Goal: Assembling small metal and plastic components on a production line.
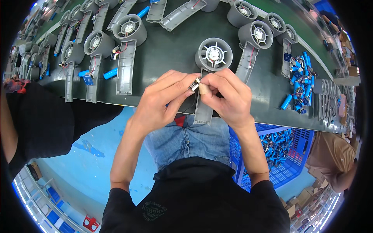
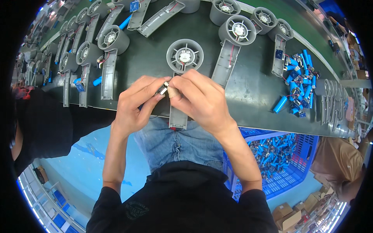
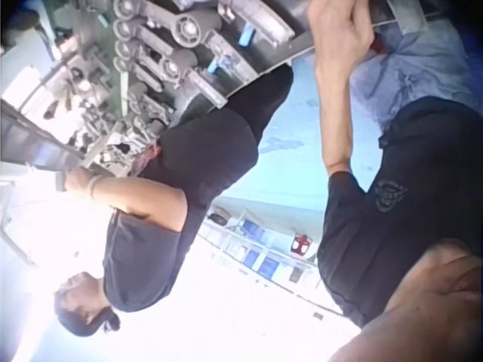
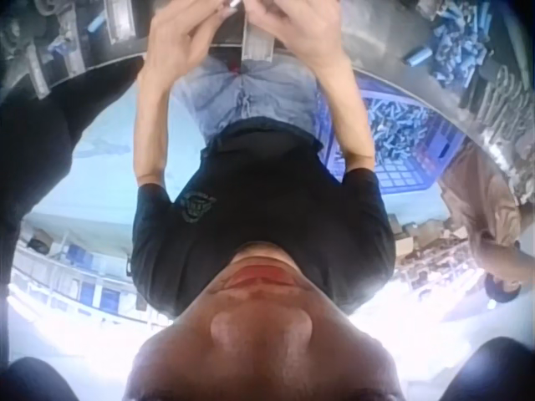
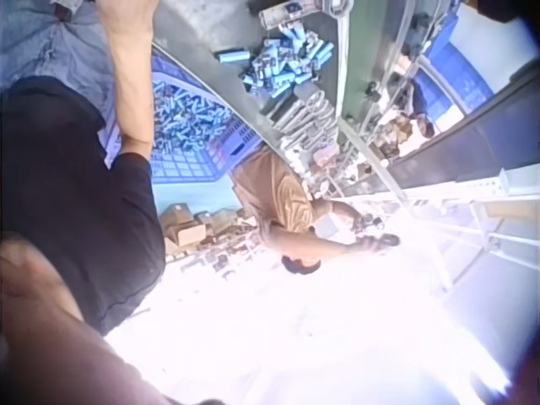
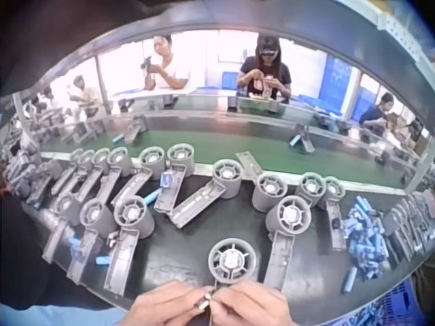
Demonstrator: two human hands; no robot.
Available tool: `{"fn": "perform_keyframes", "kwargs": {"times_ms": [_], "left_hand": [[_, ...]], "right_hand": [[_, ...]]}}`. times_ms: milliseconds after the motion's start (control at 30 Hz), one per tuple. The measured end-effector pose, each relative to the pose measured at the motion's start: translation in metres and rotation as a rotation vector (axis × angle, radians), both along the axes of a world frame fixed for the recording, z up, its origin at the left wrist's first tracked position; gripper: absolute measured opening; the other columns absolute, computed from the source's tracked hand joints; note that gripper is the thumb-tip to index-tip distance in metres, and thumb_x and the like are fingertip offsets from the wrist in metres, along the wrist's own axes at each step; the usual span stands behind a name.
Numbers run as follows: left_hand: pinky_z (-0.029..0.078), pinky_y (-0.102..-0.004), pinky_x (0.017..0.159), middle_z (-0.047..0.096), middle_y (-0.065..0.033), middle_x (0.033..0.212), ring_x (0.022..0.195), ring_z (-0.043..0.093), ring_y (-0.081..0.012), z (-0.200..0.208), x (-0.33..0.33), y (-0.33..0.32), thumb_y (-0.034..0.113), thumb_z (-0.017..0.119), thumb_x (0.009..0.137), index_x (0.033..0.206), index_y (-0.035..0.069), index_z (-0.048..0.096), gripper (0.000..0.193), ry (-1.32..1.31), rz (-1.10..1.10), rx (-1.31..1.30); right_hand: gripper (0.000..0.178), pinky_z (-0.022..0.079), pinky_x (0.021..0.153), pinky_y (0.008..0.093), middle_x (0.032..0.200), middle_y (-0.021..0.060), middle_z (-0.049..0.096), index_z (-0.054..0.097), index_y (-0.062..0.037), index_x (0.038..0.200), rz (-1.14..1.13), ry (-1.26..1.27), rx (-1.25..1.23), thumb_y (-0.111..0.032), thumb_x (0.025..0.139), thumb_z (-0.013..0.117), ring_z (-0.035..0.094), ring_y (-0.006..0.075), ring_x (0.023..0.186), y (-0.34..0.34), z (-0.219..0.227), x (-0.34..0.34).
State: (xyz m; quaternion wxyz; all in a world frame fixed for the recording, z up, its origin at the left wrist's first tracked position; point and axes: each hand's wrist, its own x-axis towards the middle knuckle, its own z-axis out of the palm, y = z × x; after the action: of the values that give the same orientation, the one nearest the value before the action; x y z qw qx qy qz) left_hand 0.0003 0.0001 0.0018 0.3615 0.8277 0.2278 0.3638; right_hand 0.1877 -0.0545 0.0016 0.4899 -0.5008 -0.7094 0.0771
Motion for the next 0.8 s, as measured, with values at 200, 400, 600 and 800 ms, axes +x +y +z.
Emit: {"fn": "perform_keyframes", "kwargs": {"times_ms": [200, 400, 600, 800], "left_hand": [[0.052, -0.038, 0.078, 0.067, -0.0172, 0.104, 0.089, 0.064, -0.033, 0.0, -0.001, 0.002, -0.007, 0.067, 0.083, 0.117, -0.007, 0.064, 0.034, 0.019, -0.021, 0.041], [0.052, -0.0351, 0.079, 0.069, -0.0179, 0.105, 0.09, 0.066, -0.0306, -0.001, -0.001, 0.001, -0.01, 0.064, 0.081, 0.12, -0.006, 0.066, 0.039, -0.011, -0.003, 0.001], [0.052, -0.0363, 0.079, 0.068, -0.0176, 0.103, 0.09, 0.064, -0.0306, -0.001, 0.005, 0.001, -0.004, 0.064, 0.088, 0.12, -0.005, 0.064, 0.031, -0.045, 0.036, -0.015], [0.051, -0.0257, 0.073, 0.067, -0.0094, 0.096, 0.08, 0.064, -0.0118, 0.007, 0.012, -0.011, 0.006, 0.049, 0.103, 0.131, -0.003, 0.057, 0.031, -0.112, 0.086, -0.482]], "right_hand": [[0.017, 0.047, 0.051, 0.0247, 0.077, 0.0043, 0.061, 0.068, 0.0008, 0.087, 0.007, -0.037, 0.042, 0.007, 0.074, 0.077, 0.059, 0.0116, 0.059, 0.002, -0.002, 0.0], [0.017, 0.047, 0.052, 0.0251, 0.077, 0.0046, 0.061, 0.068, 0.0005, 0.088, 0.011, -0.02, 0.028, 0.007, 0.074, 0.076, 0.059, 0.0117, 0.06, 0.003, 0.001, 0.001], [0.019, 0.047, 0.052, 0.0275, 0.07, 0.0046, 0.057, 0.068, -0.002, 0.092, -0.121, -0.095, 0.137, 0.0, 0.078, 0.08, 0.058, 0.0134, 0.057, 0.0, 0.007, -0.001], [0.024, 0.033, 0.045, 0.0285, 0.053, 0.0033, 0.051, 0.068, 0.0023, 0.095, -0.347, 0.225, -0.687, -0.02, 0.09, 0.075, 0.041, 0.0058, 0.049, -0.054, 0.03, -0.019]]}}
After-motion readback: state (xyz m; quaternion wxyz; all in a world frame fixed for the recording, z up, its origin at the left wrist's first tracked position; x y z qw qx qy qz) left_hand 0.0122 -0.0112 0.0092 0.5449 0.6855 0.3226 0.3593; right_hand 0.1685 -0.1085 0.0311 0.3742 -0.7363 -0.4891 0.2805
